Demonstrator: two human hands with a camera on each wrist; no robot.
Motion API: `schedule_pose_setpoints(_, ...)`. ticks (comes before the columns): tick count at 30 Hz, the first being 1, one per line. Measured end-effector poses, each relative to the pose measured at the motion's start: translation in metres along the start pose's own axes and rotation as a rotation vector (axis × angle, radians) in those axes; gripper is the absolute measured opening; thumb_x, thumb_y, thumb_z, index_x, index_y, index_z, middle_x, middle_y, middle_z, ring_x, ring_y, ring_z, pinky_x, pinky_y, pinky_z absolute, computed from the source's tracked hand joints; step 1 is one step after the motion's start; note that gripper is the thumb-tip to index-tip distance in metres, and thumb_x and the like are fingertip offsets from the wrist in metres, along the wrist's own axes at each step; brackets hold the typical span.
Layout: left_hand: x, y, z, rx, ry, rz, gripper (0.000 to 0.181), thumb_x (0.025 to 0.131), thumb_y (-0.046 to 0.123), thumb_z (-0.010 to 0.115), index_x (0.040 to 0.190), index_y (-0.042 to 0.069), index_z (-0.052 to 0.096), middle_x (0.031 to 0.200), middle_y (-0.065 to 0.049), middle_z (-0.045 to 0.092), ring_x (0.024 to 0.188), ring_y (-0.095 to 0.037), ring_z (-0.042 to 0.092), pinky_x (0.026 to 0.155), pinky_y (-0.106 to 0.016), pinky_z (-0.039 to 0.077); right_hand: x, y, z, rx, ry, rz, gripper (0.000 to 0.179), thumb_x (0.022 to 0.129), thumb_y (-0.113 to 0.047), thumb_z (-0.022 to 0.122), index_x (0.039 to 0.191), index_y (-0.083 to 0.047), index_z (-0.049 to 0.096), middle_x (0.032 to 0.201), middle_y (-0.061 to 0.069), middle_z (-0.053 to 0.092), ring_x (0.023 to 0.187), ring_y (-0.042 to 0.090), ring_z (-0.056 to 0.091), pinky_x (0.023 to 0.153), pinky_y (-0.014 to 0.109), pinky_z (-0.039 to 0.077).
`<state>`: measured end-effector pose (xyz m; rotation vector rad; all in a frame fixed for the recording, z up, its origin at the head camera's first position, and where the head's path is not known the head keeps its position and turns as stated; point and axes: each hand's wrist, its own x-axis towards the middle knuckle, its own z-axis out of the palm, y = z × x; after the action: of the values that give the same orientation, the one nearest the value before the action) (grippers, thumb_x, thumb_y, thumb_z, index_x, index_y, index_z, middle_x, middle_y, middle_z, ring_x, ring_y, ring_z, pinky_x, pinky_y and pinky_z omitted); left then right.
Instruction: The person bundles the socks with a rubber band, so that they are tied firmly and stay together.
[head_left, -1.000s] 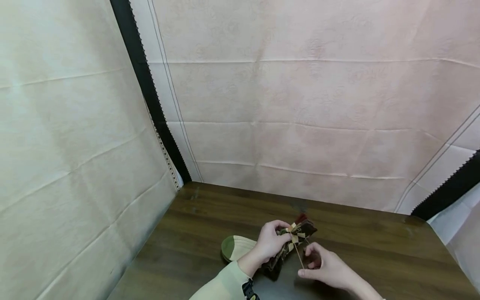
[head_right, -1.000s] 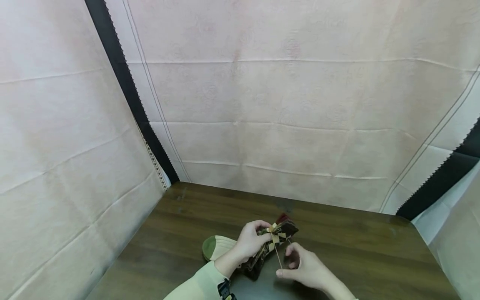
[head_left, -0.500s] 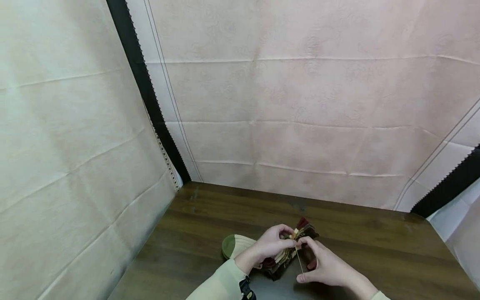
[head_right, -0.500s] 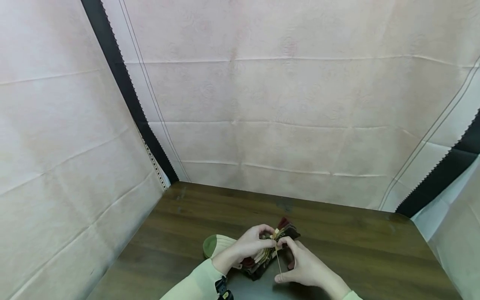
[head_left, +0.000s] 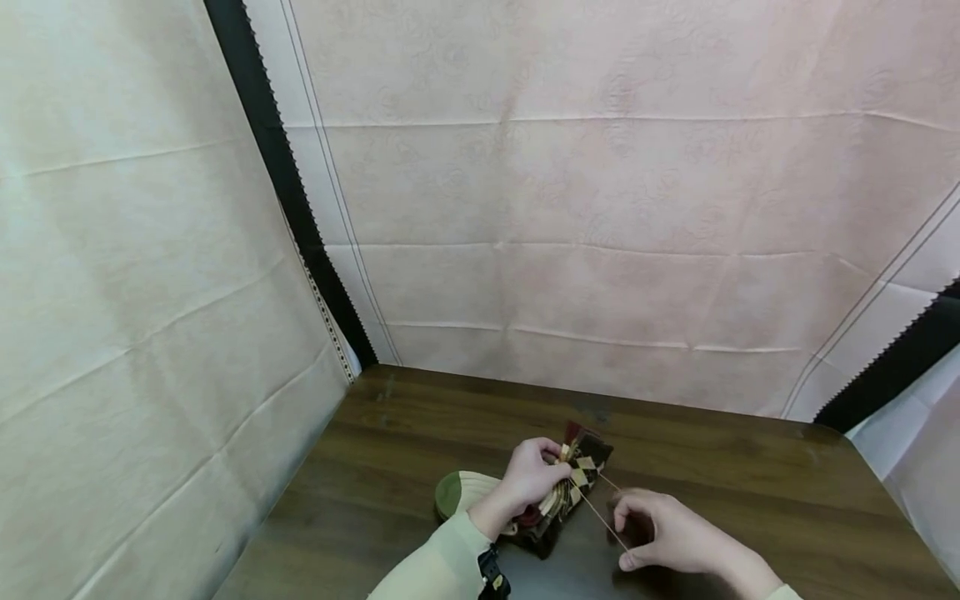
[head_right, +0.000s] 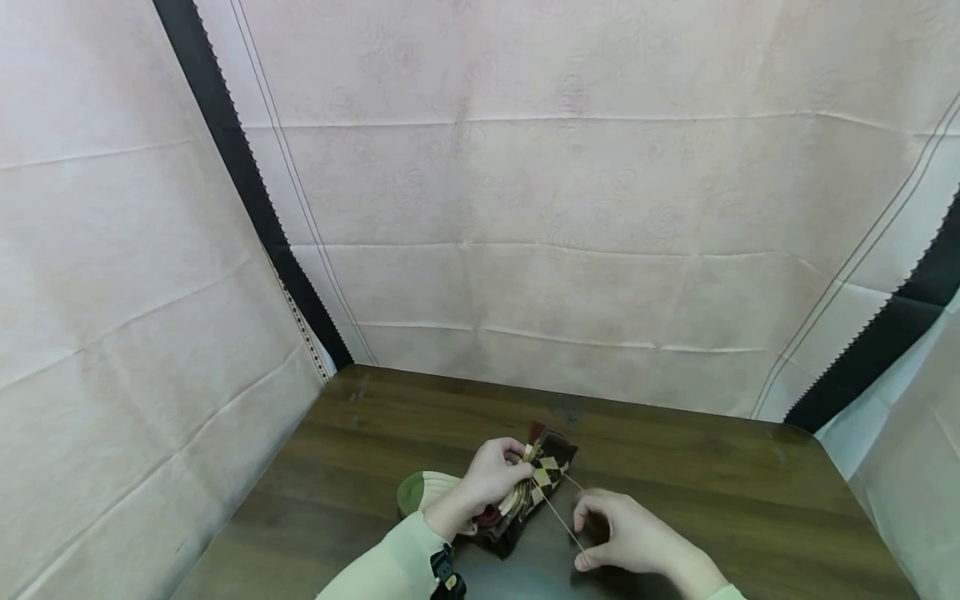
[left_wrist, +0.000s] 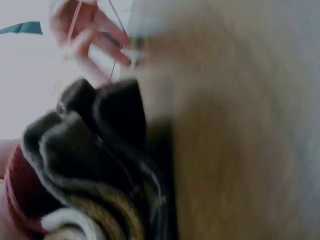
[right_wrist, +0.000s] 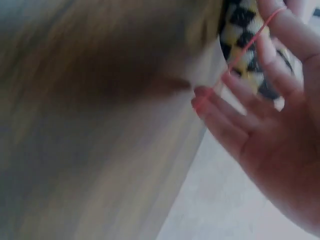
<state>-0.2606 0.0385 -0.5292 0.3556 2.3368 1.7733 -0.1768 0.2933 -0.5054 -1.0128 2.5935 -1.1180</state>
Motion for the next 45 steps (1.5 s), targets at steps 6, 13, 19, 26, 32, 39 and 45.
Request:
schedule_pose_setpoints(6,0.007,-0.006,-0.007,-0.063,0.018,-0.048,0.019,0.089,0.009,0.080,0.105,0.004,0.072,0.088,-0.001,0.069,0.079,-0.013,0.063,0.072,-0.029,0.054,-0.006,-0.002,-0.002,0.315,-0.038,-0.192,0.017,0.100,0.001,0.071,0.107,-0.013,0.077,0.086,0.002,0.077,0.077,0.009,0.073,0.067,0.034,0.061)
schedule_pose_setpoints(13,0.007,-0.008,-0.004,-0.155,0.065,-0.058,0.019,0.089,0.007,0.080,0.105,0.001,0.071,0.088,-0.004,0.069,0.078,-0.013,0.064,0.072,-0.028,0.054,-0.004,-0.015,0.007,0.416,0.305,-0.135,0.033,0.108,0.011,0.050,0.127,0.000,0.073,0.072,0.006,0.063,0.050,0.020,0.056,0.061,0.035,0.062)
schedule_pose_setpoints(19,0.007,-0.005,-0.005,-0.137,0.179,-0.051,0.021,0.089,0.010,0.081,0.106,0.003,0.071,0.092,-0.004,0.065,0.081,-0.014,0.060,0.072,-0.030,0.052,0.008,-0.020,0.019,1.021,0.262,0.071,0.050,0.120,-0.018,0.029,0.169,-0.015,0.033,0.130,-0.004,0.070,0.074,0.006,0.056,0.094,0.035,0.060)
schedule_pose_setpoints(26,0.005,0.002,-0.003,-0.089,0.216,0.045,0.017,0.088,0.008,0.080,0.104,0.007,0.073,0.093,0.000,0.065,0.083,-0.012,0.060,0.073,-0.030,0.053,0.017,-0.019,0.025,1.554,0.303,0.236,0.078,0.118,-0.035,0.028,0.164,-0.004,-0.026,0.151,-0.002,0.062,0.120,0.007,0.060,0.113,0.025,0.044)
schedule_pose_setpoints(32,-0.002,0.006,0.005,0.023,0.094,0.189,0.016,0.087,0.006,0.080,0.101,0.014,0.077,0.092,0.007,0.070,0.078,-0.005,0.060,0.070,-0.024,0.051,0.020,-0.013,0.015,1.521,0.372,0.471,0.093,0.114,-0.051,0.039,0.165,0.002,-0.018,0.169,0.024,0.033,0.125,0.013,0.067,0.114,0.024,0.041)
schedule_pose_setpoints(39,-0.009,0.006,0.010,0.203,-0.120,0.337,0.017,0.089,0.007,0.083,0.101,0.017,0.079,0.098,0.015,0.072,0.086,0.002,0.060,0.079,-0.020,0.051,0.015,-0.007,0.001,1.313,0.254,0.587,0.104,0.111,-0.059,0.046,0.165,0.007,-0.013,0.169,0.041,0.005,0.125,0.028,0.068,0.112,0.032,0.047)
schedule_pose_setpoints(45,-0.014,0.009,0.020,0.516,-0.286,0.442,0.018,0.087,0.014,0.088,0.100,0.022,0.081,0.097,0.020,0.070,0.090,0.009,0.059,0.080,-0.011,0.047,0.010,0.006,0.003,1.029,0.278,0.706,0.091,0.110,-0.057,0.053,0.159,0.016,0.030,0.129,0.017,0.070,0.114,0.029,0.071,0.099,0.042,0.058)
